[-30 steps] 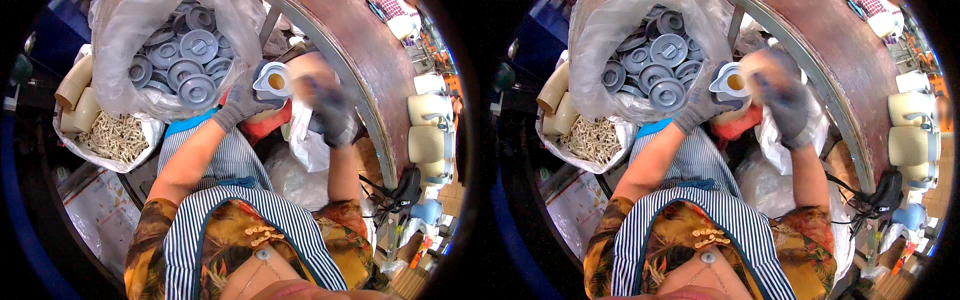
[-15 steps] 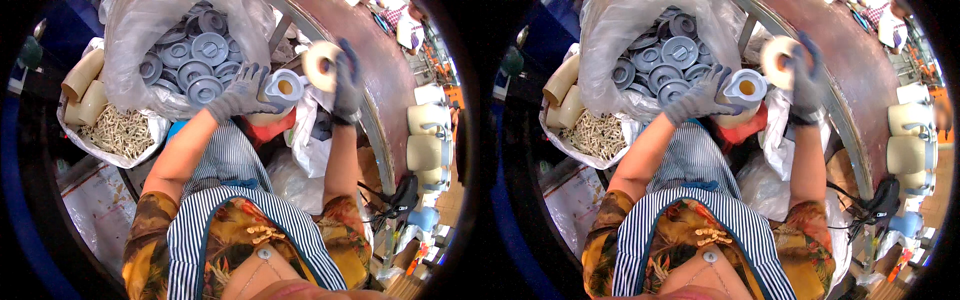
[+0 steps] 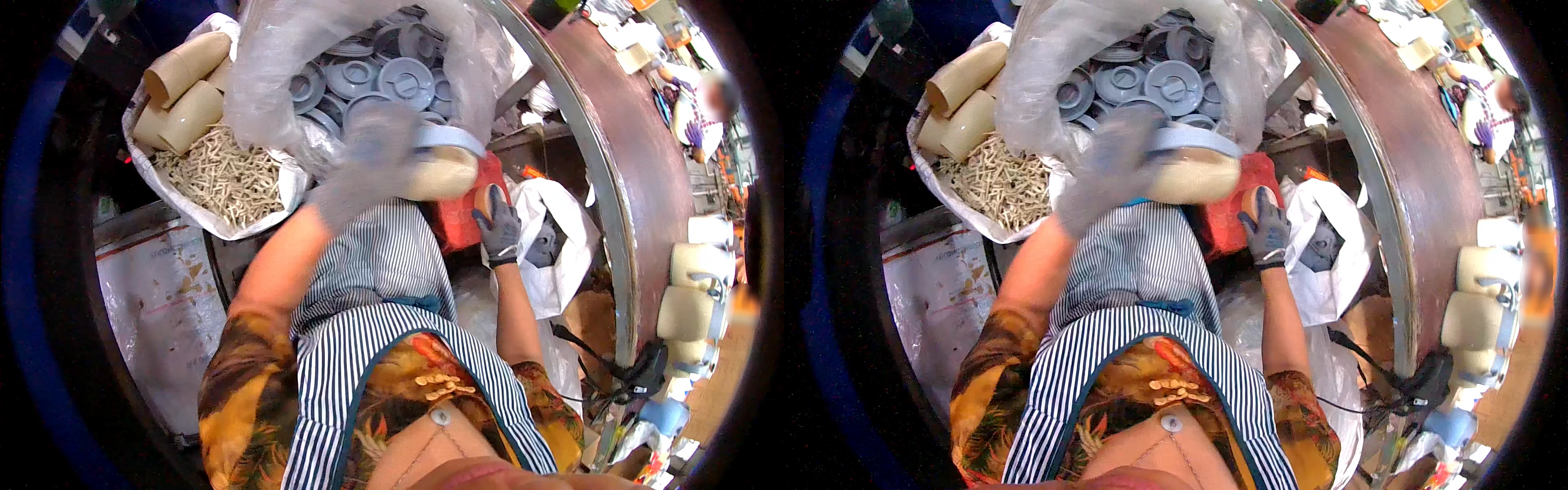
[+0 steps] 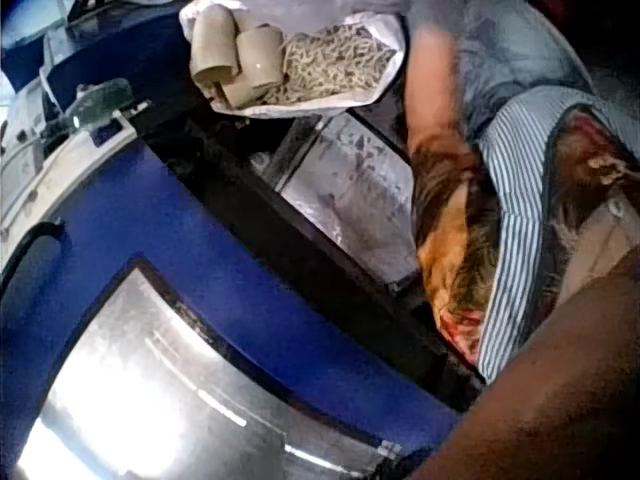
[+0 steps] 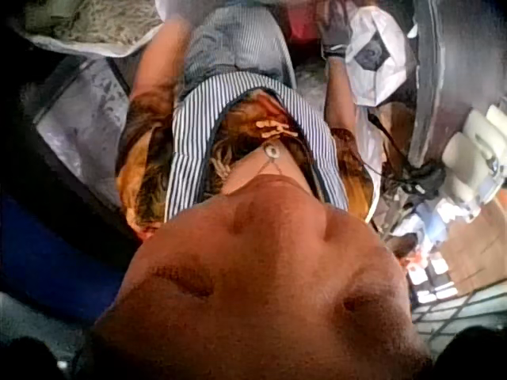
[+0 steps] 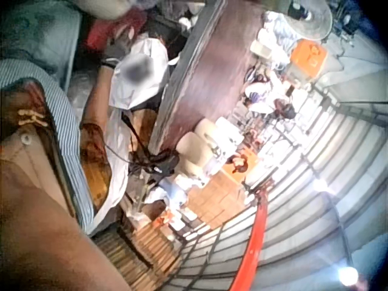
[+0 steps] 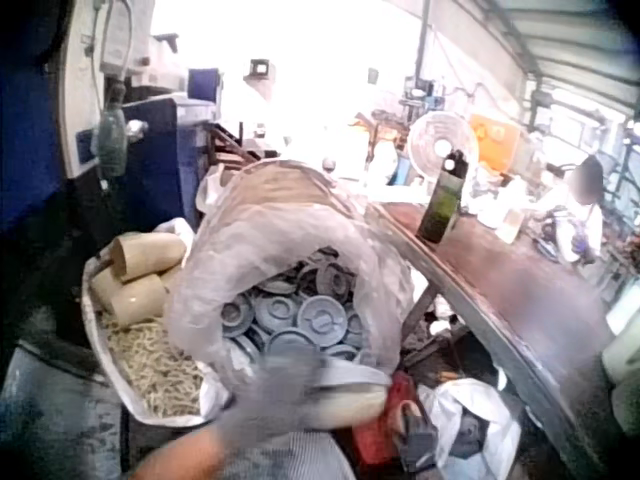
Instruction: The person repeatedly picks up beige plastic cups and grey circular lids from nearby containers. They place a lid onto the rim of each cup, press it down to secure it, and then set the assembled unit aside. The process is performed one at a time in a repetitive cycle.
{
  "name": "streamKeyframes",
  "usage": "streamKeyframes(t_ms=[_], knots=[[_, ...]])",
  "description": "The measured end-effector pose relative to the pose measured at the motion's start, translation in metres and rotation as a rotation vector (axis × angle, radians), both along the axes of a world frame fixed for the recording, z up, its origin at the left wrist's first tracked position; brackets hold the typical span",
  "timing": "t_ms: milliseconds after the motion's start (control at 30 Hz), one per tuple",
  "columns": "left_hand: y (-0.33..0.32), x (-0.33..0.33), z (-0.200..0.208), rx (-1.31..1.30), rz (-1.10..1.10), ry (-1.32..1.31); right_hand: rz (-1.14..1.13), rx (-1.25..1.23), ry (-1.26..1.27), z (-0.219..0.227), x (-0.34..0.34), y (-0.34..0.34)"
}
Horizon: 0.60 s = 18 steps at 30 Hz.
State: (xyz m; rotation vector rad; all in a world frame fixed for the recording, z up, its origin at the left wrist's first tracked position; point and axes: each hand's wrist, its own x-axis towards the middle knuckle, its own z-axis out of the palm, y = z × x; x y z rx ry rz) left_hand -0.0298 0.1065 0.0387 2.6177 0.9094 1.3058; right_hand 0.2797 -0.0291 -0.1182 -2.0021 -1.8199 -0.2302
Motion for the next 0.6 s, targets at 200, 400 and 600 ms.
streamKeyframes(t_ms=[200, 400, 600], knots=[[-0.064, -0.199, 0.008, -0.689, 0.474, -0.714, 0.110, -0.033, -0.011, 0.047, -0.099, 0.124], [-0.085, -0.252, -0.055, -0.569, 0.632, -0.549, 0.153, -0.248, 0.069, 0.001, -0.133, 0.194], [-0.102, -0.251, -0.084, -0.719, 0.425, -0.917, 0.583, -0.184, 0.193, 0.116, -0.123, 0.049]])
